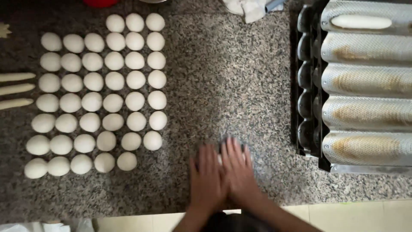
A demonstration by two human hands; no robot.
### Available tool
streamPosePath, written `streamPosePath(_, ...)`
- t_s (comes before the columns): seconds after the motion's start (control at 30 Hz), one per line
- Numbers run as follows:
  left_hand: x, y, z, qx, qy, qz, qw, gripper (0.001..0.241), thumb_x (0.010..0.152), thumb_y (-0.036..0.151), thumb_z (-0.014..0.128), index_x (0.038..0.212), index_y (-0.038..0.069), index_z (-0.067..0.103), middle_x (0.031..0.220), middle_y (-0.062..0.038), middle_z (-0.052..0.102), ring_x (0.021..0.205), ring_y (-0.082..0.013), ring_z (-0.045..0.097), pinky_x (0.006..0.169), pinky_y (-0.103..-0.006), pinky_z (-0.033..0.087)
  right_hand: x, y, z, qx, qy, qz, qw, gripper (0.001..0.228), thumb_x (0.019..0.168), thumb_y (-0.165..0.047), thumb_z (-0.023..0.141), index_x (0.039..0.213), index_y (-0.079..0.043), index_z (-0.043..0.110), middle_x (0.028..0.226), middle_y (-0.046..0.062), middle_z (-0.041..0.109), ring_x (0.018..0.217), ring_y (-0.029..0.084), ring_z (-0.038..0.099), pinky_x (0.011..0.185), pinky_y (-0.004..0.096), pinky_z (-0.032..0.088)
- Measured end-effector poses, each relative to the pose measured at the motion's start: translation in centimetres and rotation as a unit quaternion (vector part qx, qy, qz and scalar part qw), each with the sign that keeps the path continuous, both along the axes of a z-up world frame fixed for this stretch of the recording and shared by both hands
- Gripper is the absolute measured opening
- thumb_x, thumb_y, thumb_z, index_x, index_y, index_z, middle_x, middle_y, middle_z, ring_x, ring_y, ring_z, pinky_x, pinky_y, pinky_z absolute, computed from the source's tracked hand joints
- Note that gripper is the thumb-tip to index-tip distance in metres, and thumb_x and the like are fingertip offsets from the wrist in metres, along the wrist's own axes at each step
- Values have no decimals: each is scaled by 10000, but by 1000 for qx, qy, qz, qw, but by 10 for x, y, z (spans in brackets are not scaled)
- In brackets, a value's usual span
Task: Shaping dough balls into elongated rolls and placing them on a baking tray
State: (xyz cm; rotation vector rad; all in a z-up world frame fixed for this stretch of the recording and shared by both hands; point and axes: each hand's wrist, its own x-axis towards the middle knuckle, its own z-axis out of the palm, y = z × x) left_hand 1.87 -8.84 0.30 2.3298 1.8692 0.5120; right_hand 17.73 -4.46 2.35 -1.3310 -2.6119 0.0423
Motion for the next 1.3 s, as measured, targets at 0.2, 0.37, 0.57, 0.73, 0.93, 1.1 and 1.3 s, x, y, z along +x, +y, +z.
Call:
streamPosePath(0.2, -39, 210, 28, 10, 33, 104, 994, 854, 1337, 626, 505, 1923, 10, 432, 2018, -345, 227, 1882, -556, 158, 1422, -888, 179, -50, 179, -12, -46, 3, -224, 974, 860, 1296, -474, 515, 1992, -48, 245, 2053, 288, 222, 1876, 602, 115, 1432, 880, 41)
streamPosePath(0.37, -44, 196, 35, 15, 48, -63, 997, 769, 1348, 534, 421, 1931, 33, 428, 2067, -178, 229, 1917, -425, 147, 1515, -804, 50, -37, 154, -9, -51, 30, -145, 988, 715, 1309, -316, 429, 1976, -75, 338, 2078, 191, 227, 1911, 503, 116, 1515, 753, 20)
streamPosePath(0.57, -8, -45, 21, -117, -175, -136, 968, 811, 1314, 421, 483, 1866, -152, 330, 1980, -374, 329, 1861, -540, 286, 1490, -676, 231, 63, -63, -33, -104, 33, 57, 992, 761, 1172, -357, 565, 1836, 6, 488, 1962, 227, 465, 1843, 466, 386, 1467, 674, 308)
streamPosePath(0.73, -14, 36, 15, -89, -54, -90, 991, 947, 1258, 570, 540, 1907, -86, 330, 1976, -380, 321, 1851, -568, 248, 1479, -726, 175, 22, 1, -22, -71, -14, -21, 997, 754, 1253, -355, 454, 1917, -11, 358, 2032, 217, 330, 1901, 472, 201, 1511, 675, 153)
streamPosePath(0.93, -36, 229, 16, 11, 29, 31, 999, 833, 1324, 673, 418, 1869, 54, 536, 2026, -276, 259, 1895, -514, 82, 1478, -841, 32, -38, 179, 3, -138, 10, -203, 969, 780, 1301, -413, 384, 1998, -93, 240, 2088, 192, 133, 1911, 492, -1, 1479, 801, -54)
streamPosePath(1.1, -29, 154, 21, 23, 1, -39, 999, 758, 1295, 523, 537, 1853, 10, 541, 2012, -267, 352, 1898, -469, 192, 1485, -812, 113, -14, 112, 0, -90, -1, -151, 984, 798, 1252, -359, 407, 1997, -125, 246, 2096, 170, 132, 1915, 483, 84, 1520, 728, 47)
streamPosePath(1.3, -7, -35, 2, -4, -88, -137, 987, 908, 1156, 451, 622, 1885, -60, 441, 1993, -321, 353, 1840, -520, 314, 1451, -661, 328, 55, -61, -45, 10, 74, 26, 997, 835, 1179, -576, 650, 1855, -95, 556, 1914, 157, 547, 1726, 443, 529, 1439, 659, 383)
